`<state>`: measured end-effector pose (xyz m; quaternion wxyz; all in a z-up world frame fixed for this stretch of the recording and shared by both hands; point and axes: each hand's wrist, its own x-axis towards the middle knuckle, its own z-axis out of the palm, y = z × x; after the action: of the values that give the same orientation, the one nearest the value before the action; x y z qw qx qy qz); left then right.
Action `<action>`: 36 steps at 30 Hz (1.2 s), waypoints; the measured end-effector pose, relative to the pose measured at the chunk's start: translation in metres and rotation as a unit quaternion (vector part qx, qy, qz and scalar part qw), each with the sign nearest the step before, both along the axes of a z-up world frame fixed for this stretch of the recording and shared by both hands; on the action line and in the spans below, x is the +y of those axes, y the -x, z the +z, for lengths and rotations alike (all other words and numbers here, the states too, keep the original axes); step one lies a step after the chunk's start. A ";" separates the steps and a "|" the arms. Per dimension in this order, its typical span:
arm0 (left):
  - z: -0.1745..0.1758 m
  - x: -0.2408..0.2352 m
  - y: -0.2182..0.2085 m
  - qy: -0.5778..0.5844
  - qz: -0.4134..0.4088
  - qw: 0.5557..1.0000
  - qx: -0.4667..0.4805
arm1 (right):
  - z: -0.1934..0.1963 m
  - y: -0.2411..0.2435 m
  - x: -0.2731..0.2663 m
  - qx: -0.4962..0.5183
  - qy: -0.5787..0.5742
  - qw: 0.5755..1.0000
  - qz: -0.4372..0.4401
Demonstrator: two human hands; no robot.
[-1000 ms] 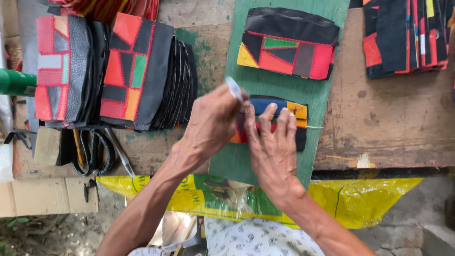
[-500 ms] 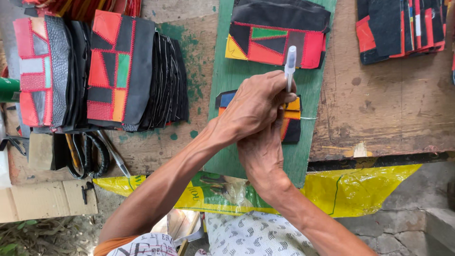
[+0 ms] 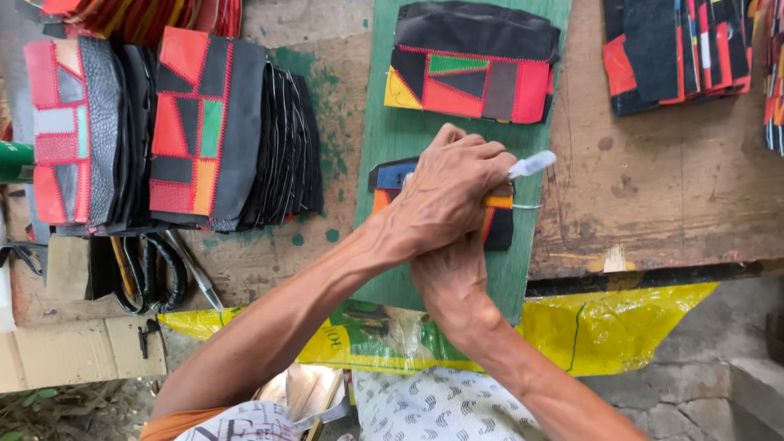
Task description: The person marks colorful patchwork pouches with a white pen using a blue plastic template as a guide. They repeatedly pick up a pouch, place the template, mark specific spots, and set the pouch aside on a green board.
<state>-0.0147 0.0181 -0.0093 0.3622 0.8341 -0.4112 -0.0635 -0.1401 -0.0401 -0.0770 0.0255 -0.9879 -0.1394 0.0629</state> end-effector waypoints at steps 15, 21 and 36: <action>-0.017 0.086 0.063 0.377 0.404 0.759 0.345 | 0.064 -0.056 -0.078 -0.114 -0.305 0.943 -0.066; -0.024 0.083 0.058 0.356 0.416 0.768 0.332 | 0.059 -0.031 -0.102 -0.015 -0.675 0.698 -0.238; -0.017 0.075 0.054 0.275 0.407 0.831 0.260 | 0.030 0.016 -0.094 -0.036 -0.783 0.545 -0.297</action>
<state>-0.0690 0.0933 -0.0268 0.6633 0.7446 0.0740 -0.0087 -0.1557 -0.1341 -0.0465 0.8012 -0.5622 0.1674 -0.1178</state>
